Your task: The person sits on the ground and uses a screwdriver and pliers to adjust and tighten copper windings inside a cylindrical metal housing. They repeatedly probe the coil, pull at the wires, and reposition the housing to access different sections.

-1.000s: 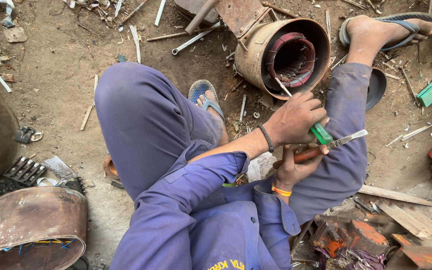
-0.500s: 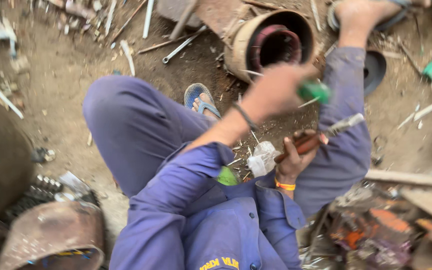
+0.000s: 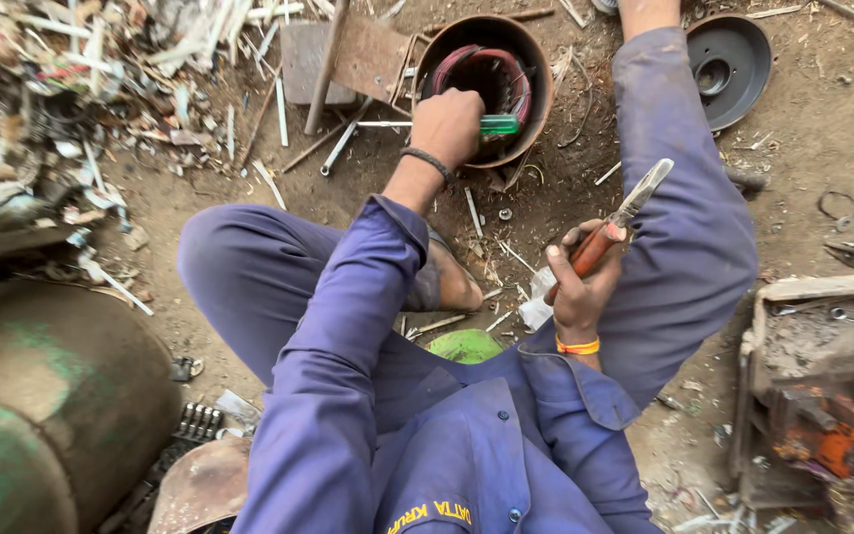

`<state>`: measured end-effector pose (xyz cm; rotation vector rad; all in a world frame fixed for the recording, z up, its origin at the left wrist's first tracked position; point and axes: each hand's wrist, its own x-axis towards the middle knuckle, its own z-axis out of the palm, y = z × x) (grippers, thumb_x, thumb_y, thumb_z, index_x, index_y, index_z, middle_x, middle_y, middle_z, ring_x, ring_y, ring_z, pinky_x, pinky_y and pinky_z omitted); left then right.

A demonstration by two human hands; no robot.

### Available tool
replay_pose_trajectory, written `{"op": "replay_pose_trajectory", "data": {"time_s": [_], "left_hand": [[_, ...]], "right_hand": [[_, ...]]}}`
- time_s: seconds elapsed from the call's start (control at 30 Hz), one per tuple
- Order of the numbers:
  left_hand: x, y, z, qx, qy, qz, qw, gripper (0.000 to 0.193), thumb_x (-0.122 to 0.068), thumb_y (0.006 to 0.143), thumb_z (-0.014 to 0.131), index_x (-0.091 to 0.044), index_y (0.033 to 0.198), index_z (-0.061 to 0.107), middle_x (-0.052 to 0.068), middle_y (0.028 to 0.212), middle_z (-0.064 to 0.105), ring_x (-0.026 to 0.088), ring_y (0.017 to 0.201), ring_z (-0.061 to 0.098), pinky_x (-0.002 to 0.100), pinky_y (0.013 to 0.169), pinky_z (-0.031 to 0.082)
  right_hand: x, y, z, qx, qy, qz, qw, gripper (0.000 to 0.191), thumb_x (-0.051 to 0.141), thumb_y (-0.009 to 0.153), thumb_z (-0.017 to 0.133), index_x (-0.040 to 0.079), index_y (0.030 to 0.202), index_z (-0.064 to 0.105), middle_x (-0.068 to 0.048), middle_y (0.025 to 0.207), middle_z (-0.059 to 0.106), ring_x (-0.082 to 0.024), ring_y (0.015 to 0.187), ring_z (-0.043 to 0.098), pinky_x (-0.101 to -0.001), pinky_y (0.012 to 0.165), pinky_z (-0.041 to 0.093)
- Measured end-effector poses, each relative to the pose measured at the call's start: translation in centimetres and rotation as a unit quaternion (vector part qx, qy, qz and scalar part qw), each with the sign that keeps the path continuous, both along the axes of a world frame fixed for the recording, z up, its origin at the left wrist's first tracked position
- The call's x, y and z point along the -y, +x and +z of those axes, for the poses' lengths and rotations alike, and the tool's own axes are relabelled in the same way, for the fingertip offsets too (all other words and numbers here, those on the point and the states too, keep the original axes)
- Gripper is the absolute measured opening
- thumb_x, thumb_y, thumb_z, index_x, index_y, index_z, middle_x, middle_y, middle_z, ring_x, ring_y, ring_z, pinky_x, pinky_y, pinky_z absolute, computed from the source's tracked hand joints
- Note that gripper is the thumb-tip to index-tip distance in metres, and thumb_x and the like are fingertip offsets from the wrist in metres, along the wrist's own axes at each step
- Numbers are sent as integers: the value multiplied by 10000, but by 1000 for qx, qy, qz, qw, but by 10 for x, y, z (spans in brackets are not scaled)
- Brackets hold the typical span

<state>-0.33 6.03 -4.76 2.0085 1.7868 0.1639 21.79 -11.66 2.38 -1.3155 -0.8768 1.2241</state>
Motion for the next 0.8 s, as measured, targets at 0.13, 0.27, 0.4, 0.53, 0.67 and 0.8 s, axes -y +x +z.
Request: {"op": "replay_pose_trajectory", "data": {"time_s": [0.13, 0.27, 0.4, 0.53, 0.67, 0.8], "left_hand": [[-8, 14, 10, -6, 2, 56, 998, 183, -132, 742, 730, -189, 893, 815, 144, 845, 745, 353, 781, 727, 468, 694, 569], [-4, 46, 4, -39, 57, 106, 992, 216, -70, 761, 682, -189, 881, 816, 142, 807, 742, 353, 756, 734, 473, 661, 572], [4, 68, -12, -62, 81, 131, 986, 166, -74, 743, 674, -153, 820, 798, 138, 779, 733, 368, 727, 721, 479, 636, 562], [11, 68, -27, -54, 120, 157, 979, 195, -52, 739, 649, -146, 834, 791, 118, 791, 738, 346, 724, 722, 470, 620, 550], [20, 58, -28, -12, 170, 198, 965, 261, -52, 696, 634, -157, 870, 797, 101, 837, 758, 329, 752, 726, 438, 659, 562], [17, 34, -3, 21, 117, 146, 982, 293, -58, 752, 666, -183, 970, 816, 128, 854, 753, 333, 792, 728, 444, 696, 564]], "right_hand": [[-6, 31, 14, -1, 17, -10, 1000, 405, -64, 888, 697, 82, 1202, 486, -21, 1042, 527, -101, 927, 535, -255, 850, 478], [-8, 64, 14, -19, 21, -36, 999, 390, -59, 887, 689, 85, 1185, 483, -23, 1041, 530, -100, 926, 533, -251, 870, 472], [-6, 83, 10, -40, 14, -49, 998, 389, -68, 901, 685, 82, 1191, 474, -27, 1052, 527, -99, 923, 530, -247, 855, 475], [-4, 83, 9, -51, -5, -57, 997, 413, -74, 889, 690, 82, 1196, 464, -27, 1041, 528, -91, 895, 530, -238, 804, 482], [1, 75, 12, -57, -13, -56, 997, 422, -76, 878, 690, 84, 1195, 462, -27, 1031, 535, -88, 873, 532, -234, 774, 481], [6, 68, 16, -30, 15, -44, 998, 416, -85, 904, 693, 75, 1214, 468, -29, 1051, 525, -91, 930, 537, -237, 836, 492]]}}
